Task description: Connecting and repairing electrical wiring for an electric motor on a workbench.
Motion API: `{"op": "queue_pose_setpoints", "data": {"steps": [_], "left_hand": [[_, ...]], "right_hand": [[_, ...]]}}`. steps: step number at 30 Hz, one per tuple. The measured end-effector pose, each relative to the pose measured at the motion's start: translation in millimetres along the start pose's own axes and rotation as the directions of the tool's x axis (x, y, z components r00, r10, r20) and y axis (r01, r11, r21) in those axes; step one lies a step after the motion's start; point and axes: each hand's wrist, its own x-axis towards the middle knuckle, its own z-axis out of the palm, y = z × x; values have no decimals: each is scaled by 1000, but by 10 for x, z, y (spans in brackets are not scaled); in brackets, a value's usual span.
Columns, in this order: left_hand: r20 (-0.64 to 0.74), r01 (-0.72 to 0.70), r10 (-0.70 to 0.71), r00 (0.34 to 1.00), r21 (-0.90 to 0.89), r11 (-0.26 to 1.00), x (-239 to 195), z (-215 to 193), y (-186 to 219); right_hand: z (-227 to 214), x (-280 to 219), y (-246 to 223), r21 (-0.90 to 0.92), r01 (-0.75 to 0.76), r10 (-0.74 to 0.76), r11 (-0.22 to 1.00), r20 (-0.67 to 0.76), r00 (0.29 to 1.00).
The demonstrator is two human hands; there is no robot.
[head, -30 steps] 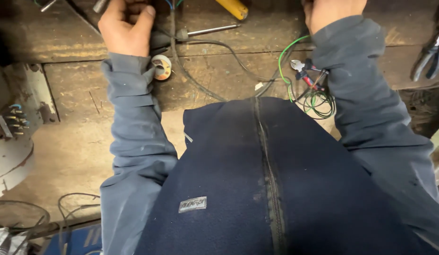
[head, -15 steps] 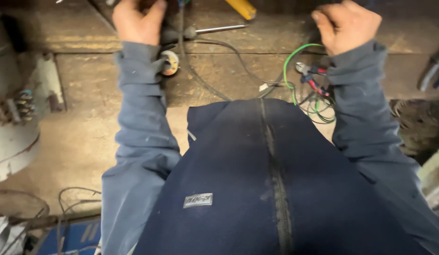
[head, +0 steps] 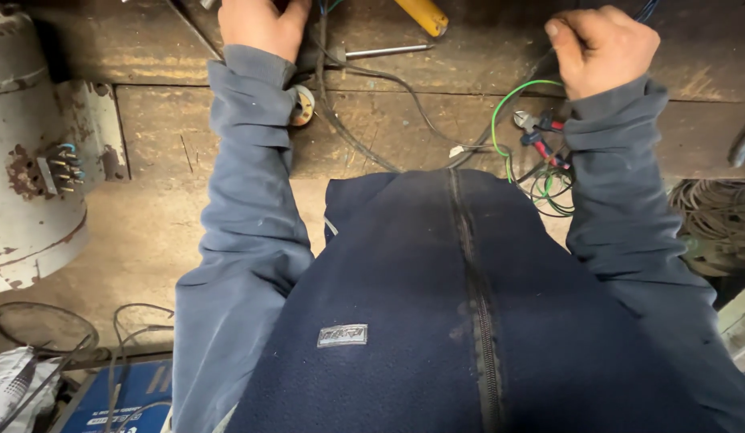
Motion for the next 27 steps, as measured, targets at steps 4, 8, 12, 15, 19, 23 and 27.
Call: {"op": "queue_pose_setpoints", "data": {"steps": [4, 8, 12, 15, 19, 23, 27], "left_hand": [[56, 15, -26, 998, 193, 981, 9, 36, -40], [76, -14, -5, 997, 250, 968, 20, -7, 28], [78, -46, 27, 997, 247, 968, 29, -18, 53], [78, -27, 8, 997, 252, 967, 34, -28, 74], [84, -14, -5, 996, 225, 974, 40, -42, 98], [106, 1, -22, 994, 198, 980, 47, -54, 109], [90, -56, 37, 995, 224, 973, 48, -66, 112]], "right_hand": [[-15, 15, -38, 54, -27, 27, 998, 1, 1000], [-24, 19, -49, 59, -29, 29, 998, 0, 1000], [-33, 24, -62, 48, -40, 40, 998, 3, 999], [-28, 16, -54, 61, -37, 37, 997, 1, 999], [-19, 15, -42, 55, -25, 25, 998, -3, 1000], [-26, 24, -55, 47, -29, 29, 998, -1, 1000], [-24, 22, -50, 43, -24, 24, 999, -2, 1000]]}}
